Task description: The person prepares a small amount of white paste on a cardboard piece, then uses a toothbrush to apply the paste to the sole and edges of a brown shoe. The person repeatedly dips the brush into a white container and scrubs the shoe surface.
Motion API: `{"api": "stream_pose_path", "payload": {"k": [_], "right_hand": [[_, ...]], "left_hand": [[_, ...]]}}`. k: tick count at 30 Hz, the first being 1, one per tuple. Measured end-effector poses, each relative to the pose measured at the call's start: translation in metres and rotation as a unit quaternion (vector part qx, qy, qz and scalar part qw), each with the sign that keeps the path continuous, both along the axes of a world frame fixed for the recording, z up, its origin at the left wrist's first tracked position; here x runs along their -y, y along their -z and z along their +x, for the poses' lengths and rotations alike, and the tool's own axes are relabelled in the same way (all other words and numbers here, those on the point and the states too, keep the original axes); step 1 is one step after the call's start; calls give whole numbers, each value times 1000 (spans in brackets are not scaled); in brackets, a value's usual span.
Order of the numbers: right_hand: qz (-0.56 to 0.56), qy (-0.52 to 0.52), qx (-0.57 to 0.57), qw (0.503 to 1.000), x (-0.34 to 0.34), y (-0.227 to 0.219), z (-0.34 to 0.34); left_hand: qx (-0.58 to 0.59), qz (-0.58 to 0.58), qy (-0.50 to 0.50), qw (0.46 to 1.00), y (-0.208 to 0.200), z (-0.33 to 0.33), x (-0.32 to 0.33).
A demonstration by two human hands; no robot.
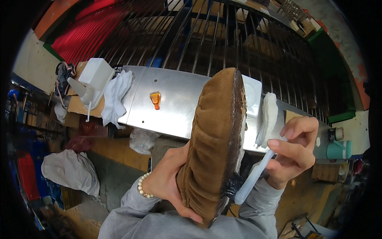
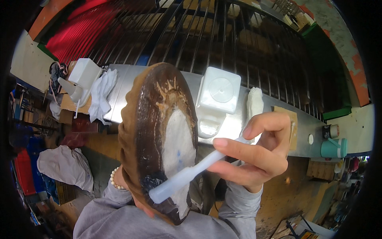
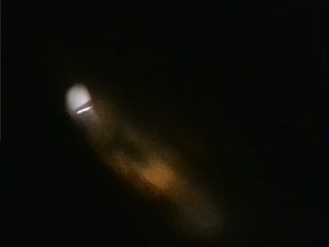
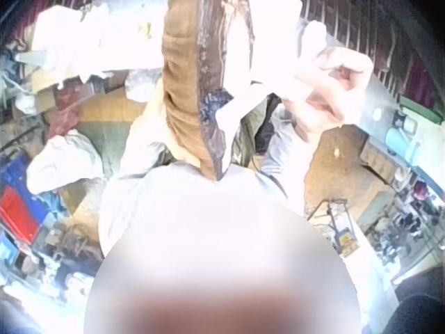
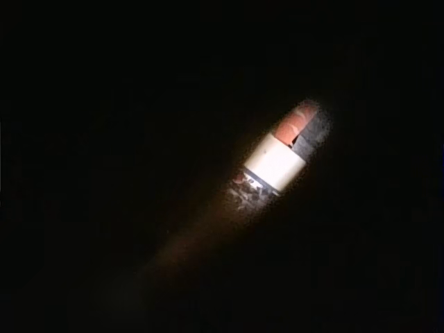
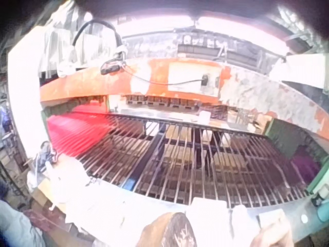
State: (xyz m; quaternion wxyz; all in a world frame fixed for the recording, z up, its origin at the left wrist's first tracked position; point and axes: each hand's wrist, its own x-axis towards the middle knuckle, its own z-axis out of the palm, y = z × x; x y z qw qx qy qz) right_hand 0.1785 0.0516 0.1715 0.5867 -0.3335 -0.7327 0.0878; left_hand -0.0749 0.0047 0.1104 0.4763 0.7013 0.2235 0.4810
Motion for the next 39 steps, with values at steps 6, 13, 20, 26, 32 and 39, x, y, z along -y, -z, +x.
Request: {"api": "stream_pose_path", "payload": {"k": [6,13,20,26,32,39], "right_hand": [[18,-28,-7,999,-1,7,2],[44,-76,44,995,-6,3,13],[30,14,52,998,2,-6,14],[23,73,44,996,5,-7,10],[14,-36,21,999,-3,0,11],[16,-62,27,998,-4,2,15]], "left_hand": [[12,-19,1,1000,4,2,-1],[18,-8,-8,1000,2,2,0],[6,-23,6,1000,2,3,-2],[32,-24,6,999,6,8,-1],[24,-17,7,1000,6,7,-1],[30,-53,5,998,6,6,0]]}}
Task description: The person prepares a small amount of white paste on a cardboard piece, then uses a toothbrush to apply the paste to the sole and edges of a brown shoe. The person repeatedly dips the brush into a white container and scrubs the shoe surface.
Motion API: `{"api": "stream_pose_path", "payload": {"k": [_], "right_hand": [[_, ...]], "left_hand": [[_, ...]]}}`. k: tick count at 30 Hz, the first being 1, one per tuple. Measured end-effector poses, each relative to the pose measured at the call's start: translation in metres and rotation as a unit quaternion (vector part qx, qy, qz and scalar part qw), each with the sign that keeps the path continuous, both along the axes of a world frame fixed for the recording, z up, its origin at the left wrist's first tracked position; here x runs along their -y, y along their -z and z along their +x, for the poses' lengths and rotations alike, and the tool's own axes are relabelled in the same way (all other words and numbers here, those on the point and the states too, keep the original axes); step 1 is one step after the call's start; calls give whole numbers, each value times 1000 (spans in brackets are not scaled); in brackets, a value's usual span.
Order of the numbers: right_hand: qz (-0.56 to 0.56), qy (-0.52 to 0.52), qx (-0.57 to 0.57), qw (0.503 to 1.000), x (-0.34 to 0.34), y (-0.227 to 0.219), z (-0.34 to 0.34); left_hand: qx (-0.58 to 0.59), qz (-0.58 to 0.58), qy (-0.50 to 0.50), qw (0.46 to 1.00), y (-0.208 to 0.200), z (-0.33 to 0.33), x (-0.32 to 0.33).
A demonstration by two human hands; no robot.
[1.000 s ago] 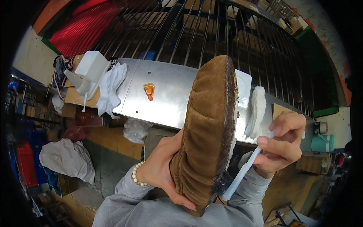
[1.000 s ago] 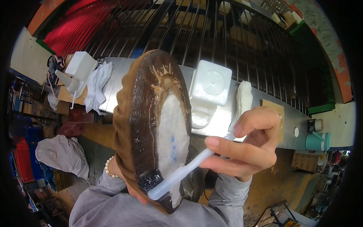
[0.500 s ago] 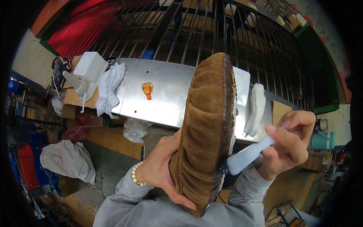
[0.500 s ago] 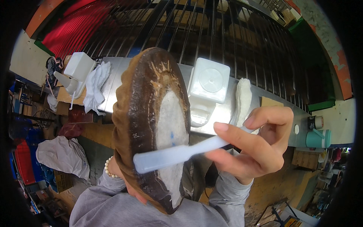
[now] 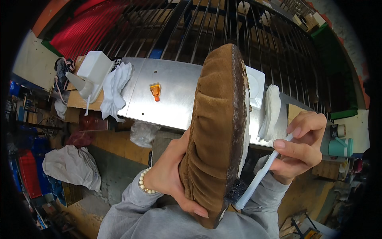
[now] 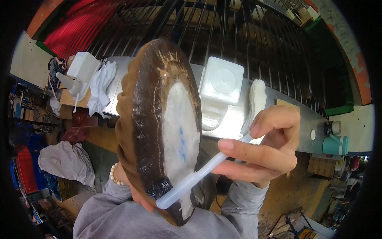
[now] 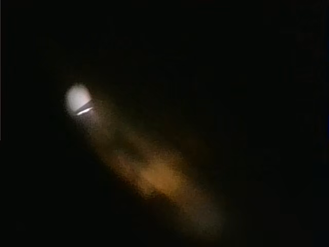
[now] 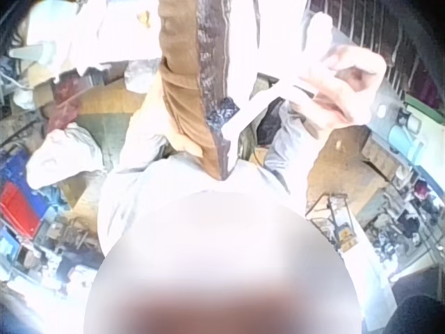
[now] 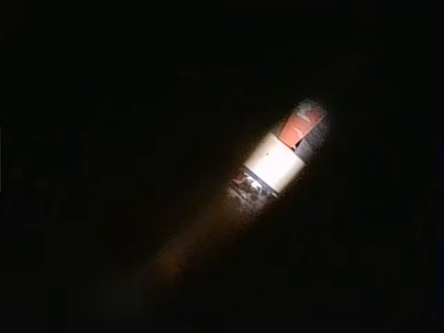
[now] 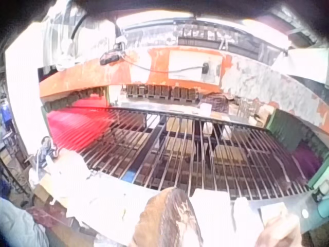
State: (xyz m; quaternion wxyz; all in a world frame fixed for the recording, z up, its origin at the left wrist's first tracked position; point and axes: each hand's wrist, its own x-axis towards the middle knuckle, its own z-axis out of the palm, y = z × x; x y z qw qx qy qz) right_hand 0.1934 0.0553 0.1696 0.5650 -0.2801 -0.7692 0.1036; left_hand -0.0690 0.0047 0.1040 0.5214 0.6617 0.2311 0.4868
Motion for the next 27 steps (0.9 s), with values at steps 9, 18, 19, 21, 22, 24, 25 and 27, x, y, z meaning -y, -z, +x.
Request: {"api": "stream_pose_path", "payload": {"k": [9,18,19,21,22,24,25,27], "right_hand": [[21,-6,25,999,1,0,2],[-22,-19,33,999,1,4,4],[-57,20,7,998,5,10,0],[-104,49,-21,993,11,19,-4],[-116,40,-23,992,13,23,-5],[-146,25,-41,988,20,30,-7],[-146,9,-42,988,22,31,-7],[-142,-23,-51,988,26,31,-6]], "left_hand": [[118,-92,52,987,21,8,7],[141,-110,61,982,24,10,5],[144,-111,61,981,24,10,4],[148,-112,60,981,24,10,4],[150,-110,58,981,24,10,4],[151,-105,56,981,23,8,4],[150,-103,53,982,22,7,5],[148,-100,49,983,21,4,6]]}}
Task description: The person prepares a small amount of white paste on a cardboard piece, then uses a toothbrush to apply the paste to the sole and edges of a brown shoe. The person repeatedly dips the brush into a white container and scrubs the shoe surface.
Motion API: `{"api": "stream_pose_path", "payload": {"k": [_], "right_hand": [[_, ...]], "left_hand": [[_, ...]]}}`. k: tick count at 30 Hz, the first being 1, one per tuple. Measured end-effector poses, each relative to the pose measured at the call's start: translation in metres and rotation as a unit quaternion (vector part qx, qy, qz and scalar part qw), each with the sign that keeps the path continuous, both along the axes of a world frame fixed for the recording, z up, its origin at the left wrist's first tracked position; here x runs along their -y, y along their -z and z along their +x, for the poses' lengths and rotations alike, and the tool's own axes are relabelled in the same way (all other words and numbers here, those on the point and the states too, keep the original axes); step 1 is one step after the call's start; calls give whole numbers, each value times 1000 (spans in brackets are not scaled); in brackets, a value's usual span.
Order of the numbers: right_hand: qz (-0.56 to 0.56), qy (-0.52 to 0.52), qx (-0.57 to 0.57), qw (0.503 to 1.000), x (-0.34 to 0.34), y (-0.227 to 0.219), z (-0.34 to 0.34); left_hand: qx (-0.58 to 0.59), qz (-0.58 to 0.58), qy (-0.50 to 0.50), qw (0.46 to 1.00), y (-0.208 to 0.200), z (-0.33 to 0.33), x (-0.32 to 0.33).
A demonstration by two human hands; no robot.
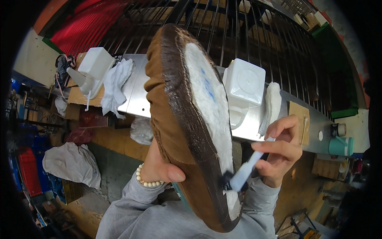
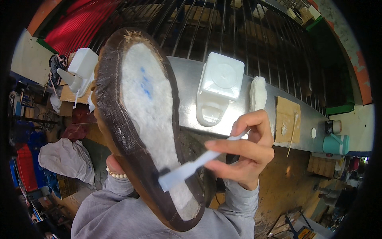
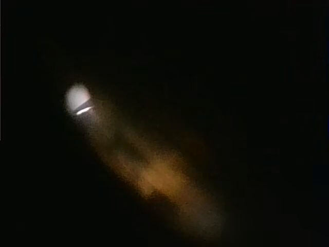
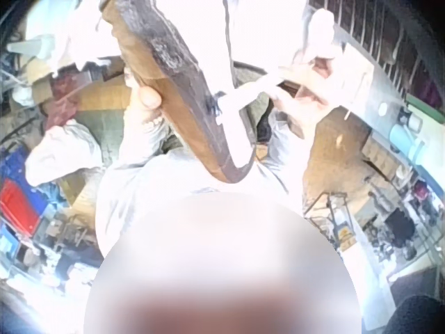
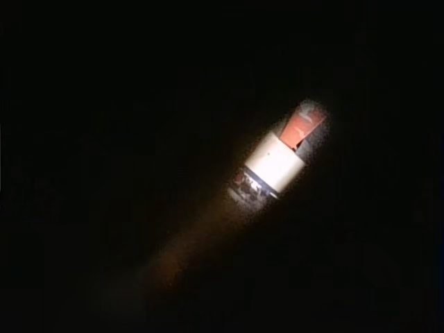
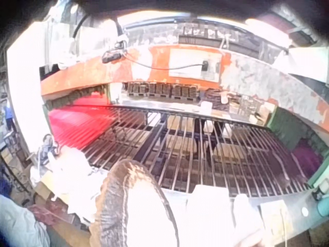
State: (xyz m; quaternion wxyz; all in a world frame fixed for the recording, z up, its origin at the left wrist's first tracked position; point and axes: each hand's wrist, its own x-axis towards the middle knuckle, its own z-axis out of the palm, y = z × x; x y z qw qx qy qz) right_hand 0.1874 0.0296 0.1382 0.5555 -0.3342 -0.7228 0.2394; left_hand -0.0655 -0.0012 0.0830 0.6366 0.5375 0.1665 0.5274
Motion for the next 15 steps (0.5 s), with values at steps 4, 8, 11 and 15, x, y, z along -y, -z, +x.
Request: {"api": "stream_pose_path", "payload": {"k": [4,8,11,15], "right_hand": [[3,42,12,999,5,-4,-5],[30,83,46,995,2,-13,-8],[40,106,69,991,-1,-21,-9],[58,115,89,988,-5,-29,-8]], "left_hand": [[0,2,-7,1000,0,-1,-1],[4,1,-11,1000,2,0,-2],[8,-3,-17,1000,4,-1,-1],[9,-4,-27,1000,4,-4,1]]}}
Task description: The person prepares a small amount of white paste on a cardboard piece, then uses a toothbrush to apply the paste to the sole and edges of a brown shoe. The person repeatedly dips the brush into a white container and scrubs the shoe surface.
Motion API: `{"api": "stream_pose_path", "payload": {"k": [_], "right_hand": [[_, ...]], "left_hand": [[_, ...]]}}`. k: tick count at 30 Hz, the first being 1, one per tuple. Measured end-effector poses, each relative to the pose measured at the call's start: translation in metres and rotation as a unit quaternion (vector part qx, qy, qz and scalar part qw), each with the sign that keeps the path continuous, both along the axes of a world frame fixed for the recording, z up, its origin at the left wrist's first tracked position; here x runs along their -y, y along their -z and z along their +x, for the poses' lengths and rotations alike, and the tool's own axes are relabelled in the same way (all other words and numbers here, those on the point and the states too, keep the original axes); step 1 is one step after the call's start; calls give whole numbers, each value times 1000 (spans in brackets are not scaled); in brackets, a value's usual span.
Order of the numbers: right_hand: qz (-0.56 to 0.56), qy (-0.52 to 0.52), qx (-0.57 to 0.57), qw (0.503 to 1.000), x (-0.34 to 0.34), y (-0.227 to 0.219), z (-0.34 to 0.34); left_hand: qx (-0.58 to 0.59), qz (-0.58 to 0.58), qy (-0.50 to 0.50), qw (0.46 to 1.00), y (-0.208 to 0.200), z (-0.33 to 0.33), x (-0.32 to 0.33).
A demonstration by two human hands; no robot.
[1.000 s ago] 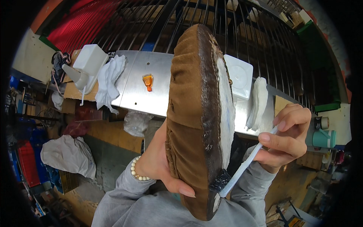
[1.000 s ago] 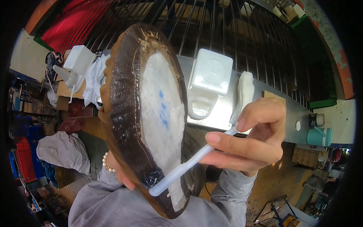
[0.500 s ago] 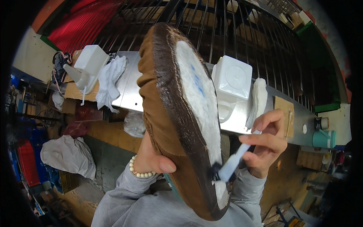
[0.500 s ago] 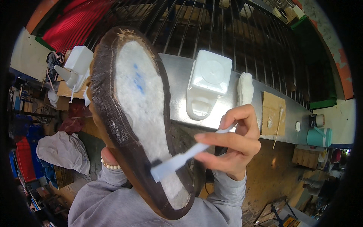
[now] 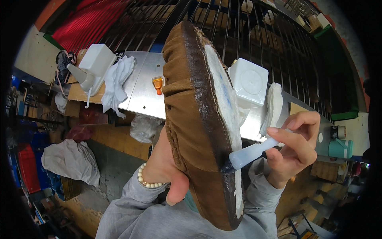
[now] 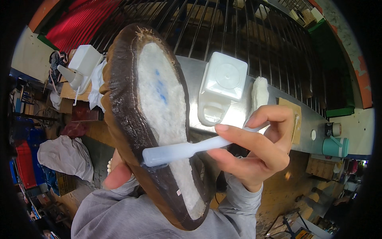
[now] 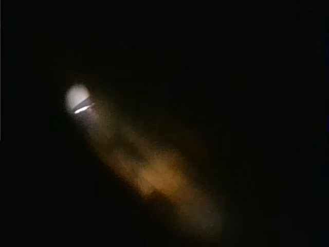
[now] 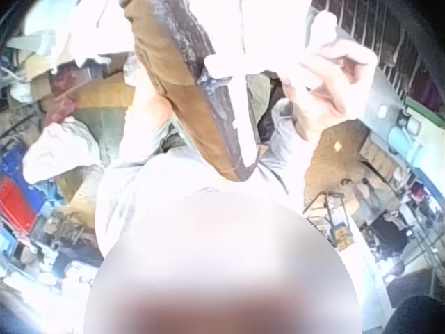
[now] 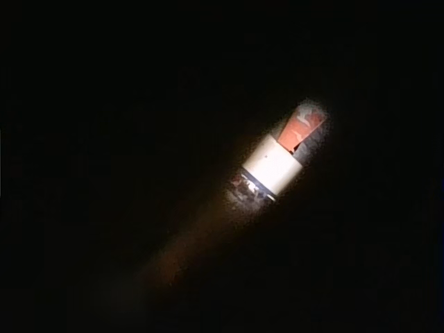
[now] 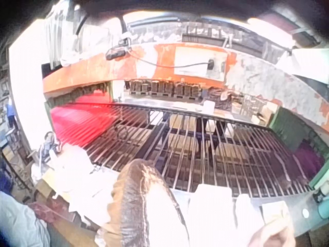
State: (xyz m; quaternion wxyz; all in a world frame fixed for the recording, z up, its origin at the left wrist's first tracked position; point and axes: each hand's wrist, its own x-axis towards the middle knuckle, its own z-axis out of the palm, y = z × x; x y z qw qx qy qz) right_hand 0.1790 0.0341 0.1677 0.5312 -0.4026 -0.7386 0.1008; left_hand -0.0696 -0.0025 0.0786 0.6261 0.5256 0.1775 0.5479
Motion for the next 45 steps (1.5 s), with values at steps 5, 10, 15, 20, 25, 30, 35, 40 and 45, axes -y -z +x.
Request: {"api": "stream_pose_path", "payload": {"k": [5,10,15,20,25,30,35,40,45], "right_hand": [[28,3,-12,1000,-5,0,1],[-1,-44,4,999,-8,5,7],[-17,-111,-25,993,-10,16,12],[-7,-166,-33,986,-10,23,20],[-35,-229,-35,972,-6,28,26],[-123,-121,-50,984,8,39,46],[-98,199,251,942,9,61,70],[-75,205,288,932,-1,99,50],[-83,234,224,943,8,110,54]], "left_hand": [[8,-2,-6,1000,0,-3,1],[21,-8,-10,1000,2,-2,1],[41,-16,-15,999,2,-4,1],[70,-16,-25,997,-2,-9,1],[135,-2,-22,991,-1,-19,-5],[237,33,50,970,-6,-40,-21],[299,-18,167,939,-29,-68,-31],[285,-257,229,895,-37,-97,-22],[254,-144,81,953,-14,-93,-27]]}}
